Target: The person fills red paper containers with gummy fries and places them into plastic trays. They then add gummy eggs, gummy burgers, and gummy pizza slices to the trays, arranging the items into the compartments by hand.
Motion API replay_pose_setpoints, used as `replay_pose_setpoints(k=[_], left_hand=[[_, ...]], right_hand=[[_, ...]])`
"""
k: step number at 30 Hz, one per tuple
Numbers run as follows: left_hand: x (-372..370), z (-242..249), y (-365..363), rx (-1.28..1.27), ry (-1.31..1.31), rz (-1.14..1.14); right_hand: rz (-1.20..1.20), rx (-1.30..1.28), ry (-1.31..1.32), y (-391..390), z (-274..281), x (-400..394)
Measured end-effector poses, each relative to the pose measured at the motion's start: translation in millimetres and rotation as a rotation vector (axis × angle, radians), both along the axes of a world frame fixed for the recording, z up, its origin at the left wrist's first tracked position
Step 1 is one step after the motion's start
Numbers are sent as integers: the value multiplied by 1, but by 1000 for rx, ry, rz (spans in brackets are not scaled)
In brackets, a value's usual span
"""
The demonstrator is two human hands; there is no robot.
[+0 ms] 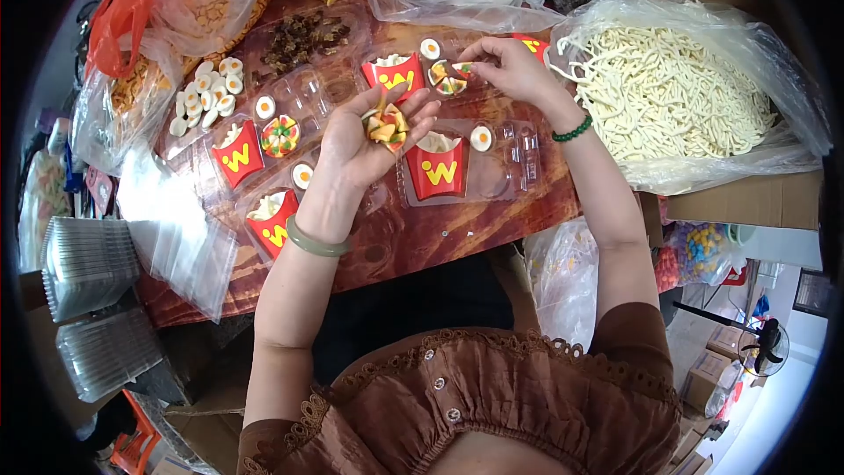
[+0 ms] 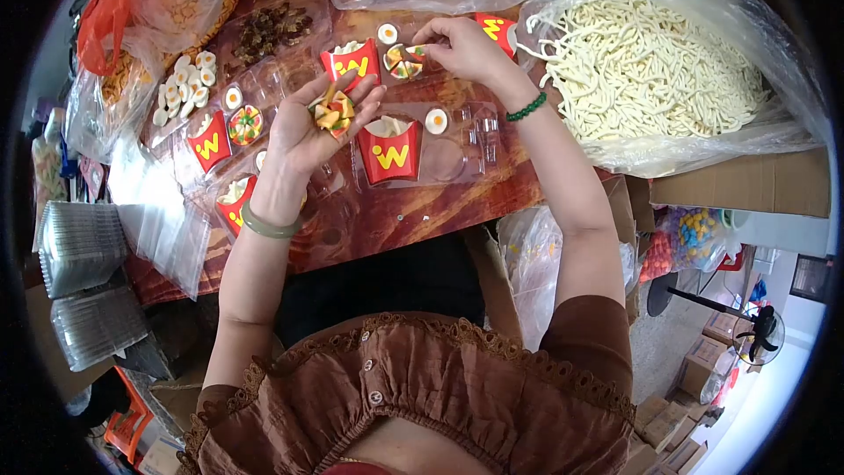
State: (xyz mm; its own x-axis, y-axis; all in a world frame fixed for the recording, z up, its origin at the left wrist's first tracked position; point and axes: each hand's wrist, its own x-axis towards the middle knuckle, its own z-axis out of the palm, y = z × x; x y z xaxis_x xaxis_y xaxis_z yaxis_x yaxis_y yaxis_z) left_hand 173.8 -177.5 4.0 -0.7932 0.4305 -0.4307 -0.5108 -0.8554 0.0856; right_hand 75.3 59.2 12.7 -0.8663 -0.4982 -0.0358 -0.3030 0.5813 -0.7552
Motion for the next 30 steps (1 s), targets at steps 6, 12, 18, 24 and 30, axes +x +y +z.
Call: replay_pose_setpoints(k=[6, 12, 18, 24, 30], left_hand=[[-5, -3, -5, 29, -25, 33], [-9, -4, -2, 2, 12, 34], [-11, -10, 7, 60, 208, 5], [-8, -11, 13, 177, 177, -12], [-4, 0, 14, 71, 92, -1]], right_hand=[[154, 103, 191, -1, -19, -12], [158, 140, 371, -2, -20, -6], [197, -281, -147, -39, 29, 46], [234, -209, -141, -45, 32, 53], [35, -509, -142, -21, 16, 21]])
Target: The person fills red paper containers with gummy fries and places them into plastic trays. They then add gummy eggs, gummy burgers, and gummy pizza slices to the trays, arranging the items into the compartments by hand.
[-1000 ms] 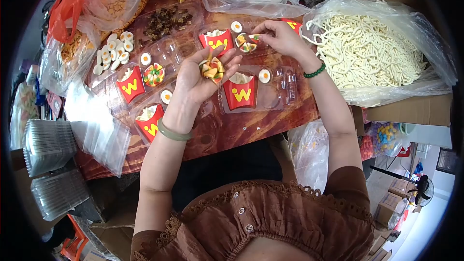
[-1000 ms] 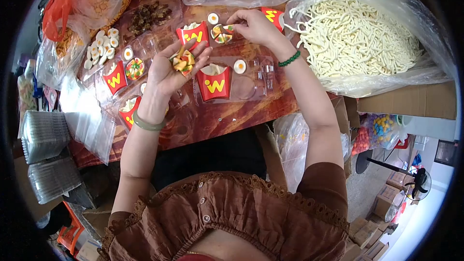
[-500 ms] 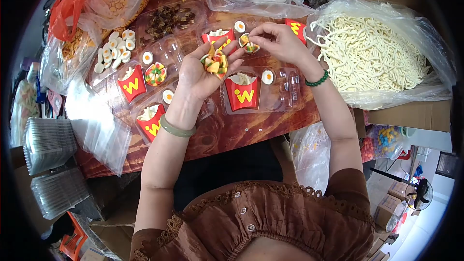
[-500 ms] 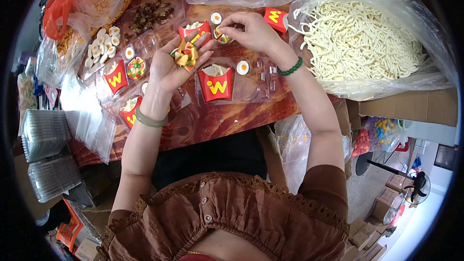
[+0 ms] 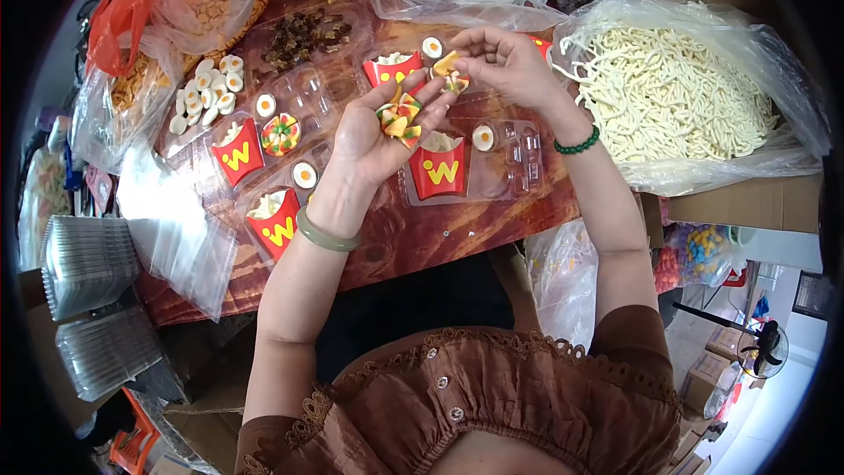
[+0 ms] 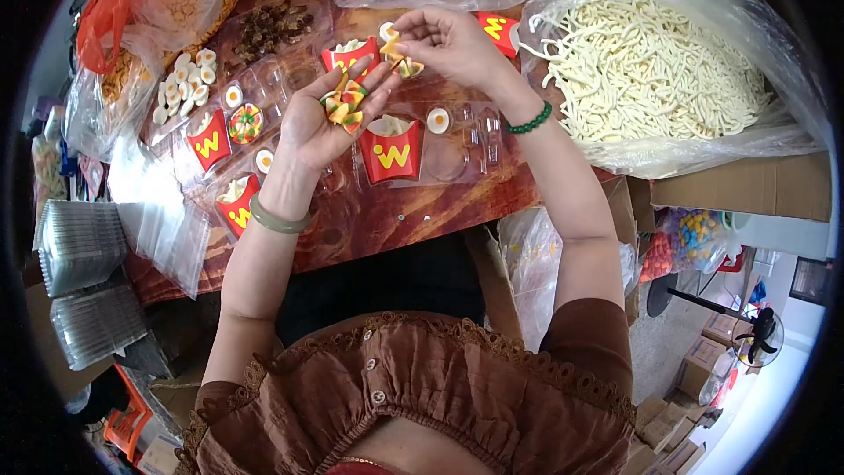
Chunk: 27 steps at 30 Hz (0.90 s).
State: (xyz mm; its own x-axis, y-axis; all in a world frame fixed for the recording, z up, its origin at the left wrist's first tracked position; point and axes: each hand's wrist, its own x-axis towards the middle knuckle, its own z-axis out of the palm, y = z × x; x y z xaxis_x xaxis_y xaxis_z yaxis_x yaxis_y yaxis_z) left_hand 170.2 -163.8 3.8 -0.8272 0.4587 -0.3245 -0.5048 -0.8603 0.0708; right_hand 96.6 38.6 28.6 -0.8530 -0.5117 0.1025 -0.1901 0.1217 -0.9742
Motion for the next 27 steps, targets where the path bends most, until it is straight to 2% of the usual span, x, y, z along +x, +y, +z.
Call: replay_pose_setpoints(k=[2, 6, 10, 16, 18, 27], left_hand=[[0, -1, -4, 76, 9, 0], [0, -1, -10, 75, -15, 20], [0, -4, -15, 68, -41, 32], [3, 1, -17, 57, -41, 56], [3, 3, -19, 47, -35, 57], [9, 8, -22, 36, -48, 69]], right_hand=[[-27, 281, 82, 13, -3, -15], [66, 437, 435, 22, -19, -32], [55, 423, 423, 15, -27, -34], [-14, 470, 273, 12, -31, -34], [-36, 382, 216, 13, -32, -34], [-77, 379, 219, 13, -29, -35]])
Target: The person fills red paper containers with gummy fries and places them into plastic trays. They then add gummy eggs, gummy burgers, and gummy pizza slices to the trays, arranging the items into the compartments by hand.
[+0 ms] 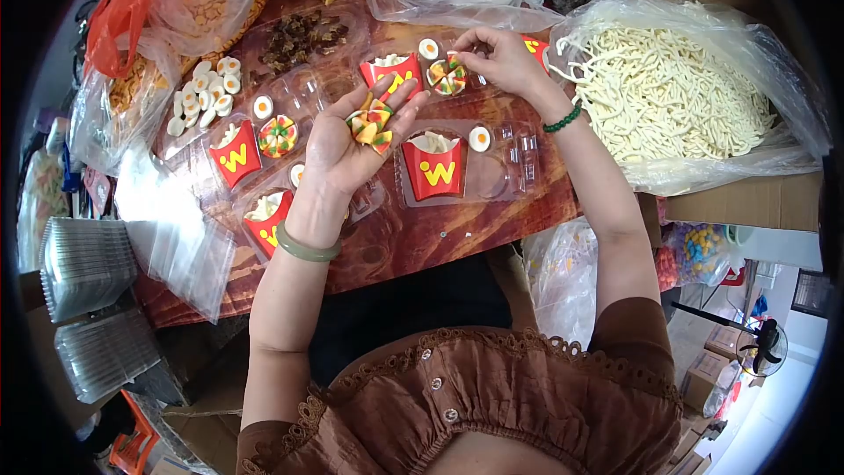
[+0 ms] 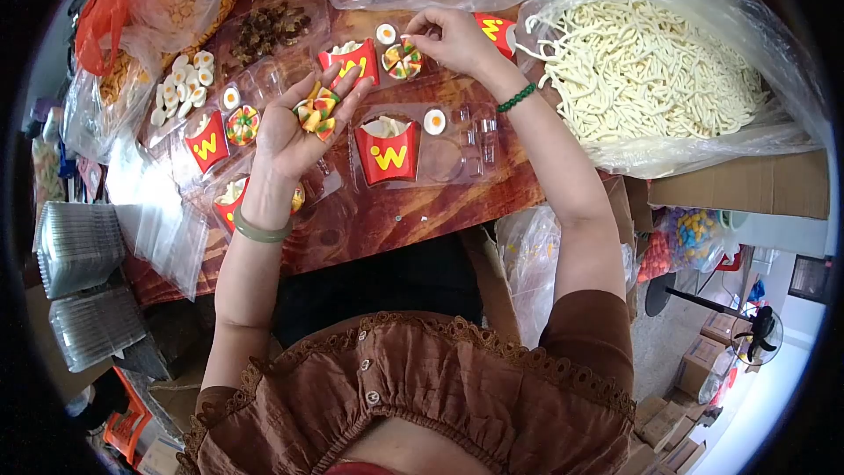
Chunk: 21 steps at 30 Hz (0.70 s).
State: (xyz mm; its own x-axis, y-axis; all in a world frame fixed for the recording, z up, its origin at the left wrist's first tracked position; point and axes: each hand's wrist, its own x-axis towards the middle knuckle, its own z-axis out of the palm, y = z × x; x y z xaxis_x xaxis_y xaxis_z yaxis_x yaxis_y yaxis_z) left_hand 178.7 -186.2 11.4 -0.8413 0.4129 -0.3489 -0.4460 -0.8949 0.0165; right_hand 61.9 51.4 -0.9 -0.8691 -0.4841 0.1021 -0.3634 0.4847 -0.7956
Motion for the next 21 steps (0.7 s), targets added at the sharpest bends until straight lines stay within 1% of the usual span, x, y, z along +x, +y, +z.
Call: replay_pose_setpoints(k=[4, 7, 9, 13, 15, 16, 18, 21], left_hand=[[3, 2, 0, -35, 10, 4], [3, 0, -2, -14, -4, -9], [3, -3, -1, -26, -9, -8], [3, -3, 2, -25, -6, -19], [4, -2, 3, -31, 3, -24], [3, -2, 3, -37, 11, -26], [3, -5, 2, -38, 16, -27], [4, -6, -3, -30, 18, -26]], right_hand=[[-1, 9, 18, 4, 3, 1], [3, 16, -4, 6, 10, 7], [-64, -67, -50, 5, 15, 11], [-30, -153, -87, 0, 20, 16], [-41, -50, -64, 0, 17, 12], [-41, -50, -59, -1, 14, 10], [-6, -20, 59, -5, 3, 8], [-63, 26, 43, -11, -11, 10]])
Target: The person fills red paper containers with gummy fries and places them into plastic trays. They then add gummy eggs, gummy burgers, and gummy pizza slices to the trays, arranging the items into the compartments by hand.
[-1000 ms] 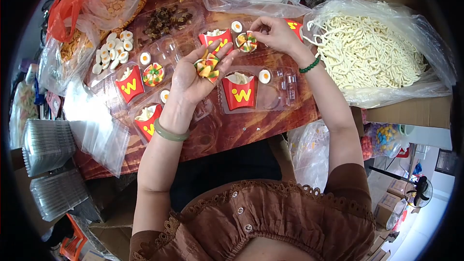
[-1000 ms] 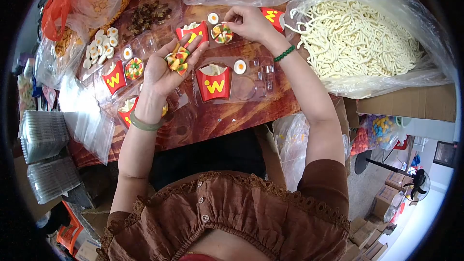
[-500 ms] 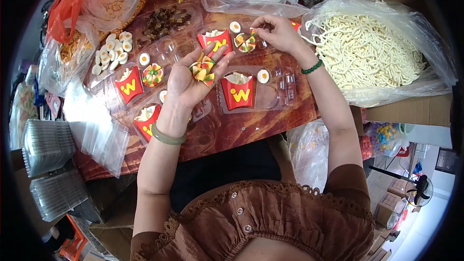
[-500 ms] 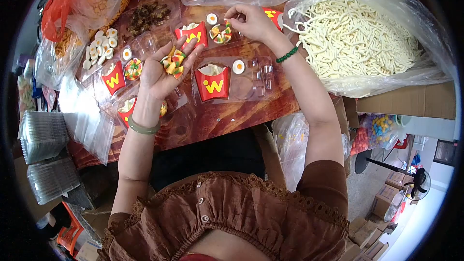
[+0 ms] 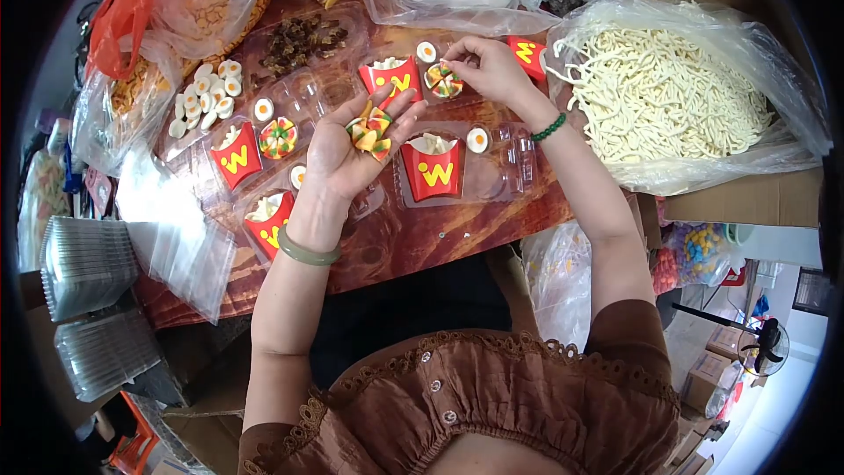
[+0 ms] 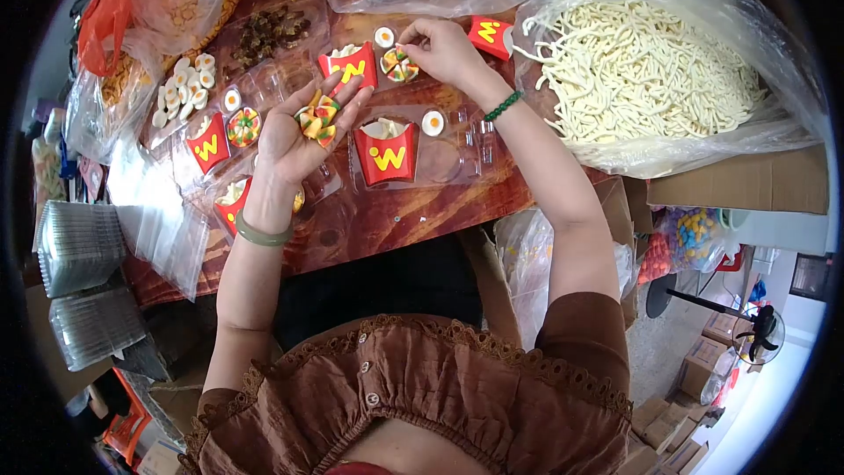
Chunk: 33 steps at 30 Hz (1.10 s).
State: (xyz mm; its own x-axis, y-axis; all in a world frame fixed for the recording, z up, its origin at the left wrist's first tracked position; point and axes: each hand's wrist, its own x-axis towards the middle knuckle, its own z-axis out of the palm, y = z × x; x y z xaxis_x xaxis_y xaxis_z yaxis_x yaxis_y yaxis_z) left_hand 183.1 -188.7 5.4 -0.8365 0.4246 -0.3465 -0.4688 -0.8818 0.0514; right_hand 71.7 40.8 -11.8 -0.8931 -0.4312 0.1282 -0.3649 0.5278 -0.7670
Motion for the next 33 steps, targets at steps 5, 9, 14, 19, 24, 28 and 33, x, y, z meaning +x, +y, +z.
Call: replay_pose_setpoints(k=[5, 9, 14, 19, 24, 28, 33], left_hand=[[2, 5, -3, -28, -26, 29], [0, 2, -4, -20, -8, 28], [3, 4, -5, -21, -10, 20], [5, 4, -7, -7, -3, 28], [10, 8, -10, -16, 16, 30], [15, 9, -11, 32, 29, 10], [25, 9, -15, 35, 57, 8]], right_hand=[[23, 84, 136, 2, -8, -1], [92, 152, 303, 7, -11, -3], [24, 137, 182, 3, -4, 2], [-45, 149, 118, -1, -5, 4], [-61, 217, 181, 2, -5, 2], [-44, 242, 269, -1, -3, 7], [-83, 175, 163, -8, 4, 16]])
